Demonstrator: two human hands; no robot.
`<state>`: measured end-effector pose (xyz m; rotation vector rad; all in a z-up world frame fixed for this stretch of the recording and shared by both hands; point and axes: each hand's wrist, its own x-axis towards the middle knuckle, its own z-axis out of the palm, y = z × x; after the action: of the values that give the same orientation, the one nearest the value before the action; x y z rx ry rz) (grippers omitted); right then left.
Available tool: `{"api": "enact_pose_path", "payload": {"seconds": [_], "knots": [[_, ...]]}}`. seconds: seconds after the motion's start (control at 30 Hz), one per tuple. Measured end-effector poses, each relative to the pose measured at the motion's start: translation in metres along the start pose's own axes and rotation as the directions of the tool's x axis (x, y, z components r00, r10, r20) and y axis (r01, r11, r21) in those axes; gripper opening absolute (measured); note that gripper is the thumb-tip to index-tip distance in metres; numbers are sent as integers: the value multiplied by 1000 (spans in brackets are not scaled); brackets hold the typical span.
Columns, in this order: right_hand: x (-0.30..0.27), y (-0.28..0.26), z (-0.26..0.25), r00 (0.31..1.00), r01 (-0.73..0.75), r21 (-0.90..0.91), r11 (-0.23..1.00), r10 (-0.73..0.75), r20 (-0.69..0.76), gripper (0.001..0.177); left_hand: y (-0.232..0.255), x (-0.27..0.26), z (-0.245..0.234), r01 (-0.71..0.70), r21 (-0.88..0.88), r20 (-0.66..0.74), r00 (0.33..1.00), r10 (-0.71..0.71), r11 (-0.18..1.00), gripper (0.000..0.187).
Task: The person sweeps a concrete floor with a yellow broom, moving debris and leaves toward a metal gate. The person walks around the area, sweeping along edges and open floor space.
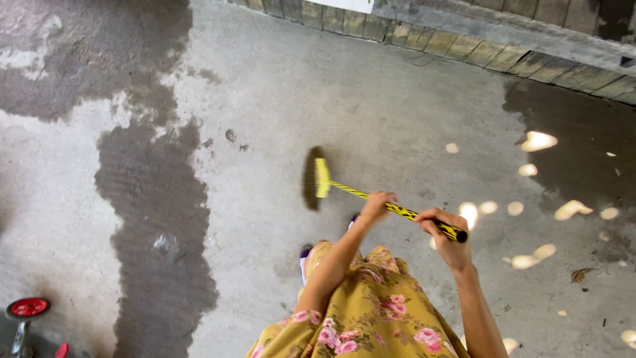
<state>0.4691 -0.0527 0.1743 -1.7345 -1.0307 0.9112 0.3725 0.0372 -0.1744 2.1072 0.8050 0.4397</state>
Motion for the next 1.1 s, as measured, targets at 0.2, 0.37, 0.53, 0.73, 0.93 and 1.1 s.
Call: {"api": "enact_pose_path", "payload": {"seconds": [0.2, 0.37, 0.53, 0.73, 0.93, 1.1], "knots": [[4, 5, -62, 923, 374, 42, 927, -367, -114, 12, 83, 67, 51, 8, -143, 189, 982, 19, 990, 32], [-5, 10, -95, 780, 622, 233, 748, -564, -272, 9, 176, 50, -68, -59, -200, 206, 973, 101, 978, 15], [12, 19, -44, 746, 661, 387, 643, -504, -436, 10, 112, 3, -122, 18, -188, 194, 981, 19, 982, 43], [14, 63, 34, 997, -76, 441, 894, 57, 55, 6, -45, -40, -103, 329, 450, 210, 864, -456, 830, 40], [-7, 84, -35, 986, -130, 202, 971, 148, -75, 12, 16, 1, -1, -1, 254, 23, 1000, -5, 967, 37], [-22, 61, -87, 985, 73, -20, 997, -76, -158, 20, 76, 67, 92, -333, -307, -81, 943, 324, 891, 52]]}}
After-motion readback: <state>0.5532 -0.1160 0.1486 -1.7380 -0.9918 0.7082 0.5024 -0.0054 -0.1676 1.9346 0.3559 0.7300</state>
